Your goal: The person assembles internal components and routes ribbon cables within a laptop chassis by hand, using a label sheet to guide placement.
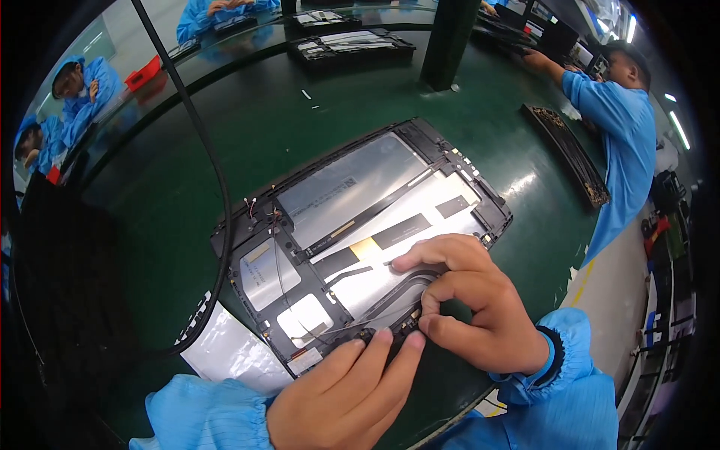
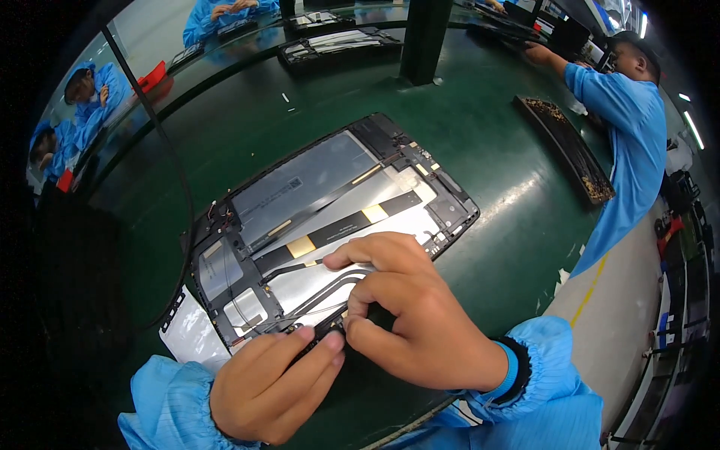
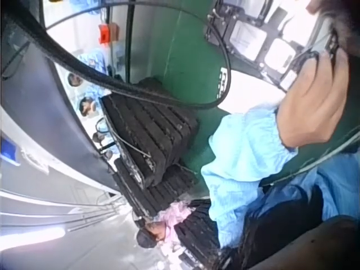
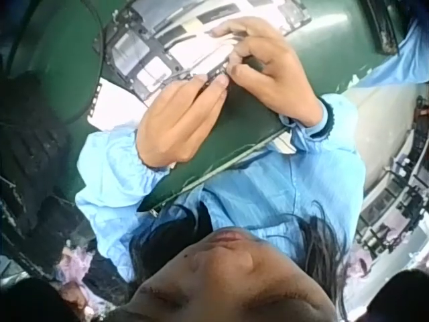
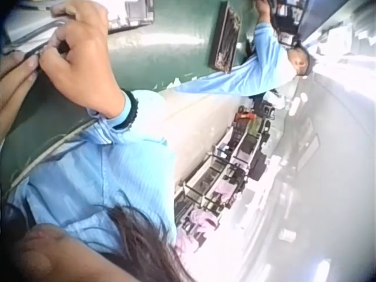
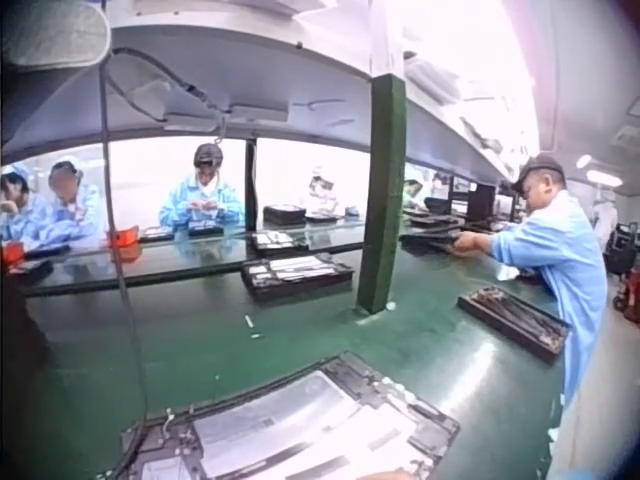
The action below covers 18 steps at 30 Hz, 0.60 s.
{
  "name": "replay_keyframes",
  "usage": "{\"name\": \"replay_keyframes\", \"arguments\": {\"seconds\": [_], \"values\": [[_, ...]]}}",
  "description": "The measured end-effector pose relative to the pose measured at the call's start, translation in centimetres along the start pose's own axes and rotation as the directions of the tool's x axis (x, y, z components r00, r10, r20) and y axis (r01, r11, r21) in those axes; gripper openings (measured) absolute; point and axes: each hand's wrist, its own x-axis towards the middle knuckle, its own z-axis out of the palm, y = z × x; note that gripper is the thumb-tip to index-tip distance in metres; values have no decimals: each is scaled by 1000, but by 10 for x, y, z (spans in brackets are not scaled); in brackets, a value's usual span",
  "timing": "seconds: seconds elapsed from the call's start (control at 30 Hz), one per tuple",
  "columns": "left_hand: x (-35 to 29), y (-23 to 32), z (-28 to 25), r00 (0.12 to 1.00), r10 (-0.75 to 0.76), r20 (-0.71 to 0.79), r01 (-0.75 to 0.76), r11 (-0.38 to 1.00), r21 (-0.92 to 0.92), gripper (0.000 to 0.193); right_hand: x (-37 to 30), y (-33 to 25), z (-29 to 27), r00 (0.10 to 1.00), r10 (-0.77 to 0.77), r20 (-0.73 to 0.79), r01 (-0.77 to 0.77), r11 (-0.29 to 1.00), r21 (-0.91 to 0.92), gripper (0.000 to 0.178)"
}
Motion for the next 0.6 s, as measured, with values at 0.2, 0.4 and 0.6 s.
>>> {"name": "replay_keyframes", "arguments": {"seconds": [0.2, 0.4, 0.6], "values": [[1, 0, 7, 980, -2, 197, -13, 997, 78, 15, -6, 7, -11, 996, 53, -70, -48, 996, 70, 9], [3, 2, 2, 995, -40, 91, 37, 999, 35, 20, -5, 2, -9, 996, -93, -8, 93, 996, 0, 11], [4, 2, 2, 994, -62, 88, 60, 998, 27, 17, -4, 3, -6, 989, -150, -8, 149, 985, -82, 16]]}}
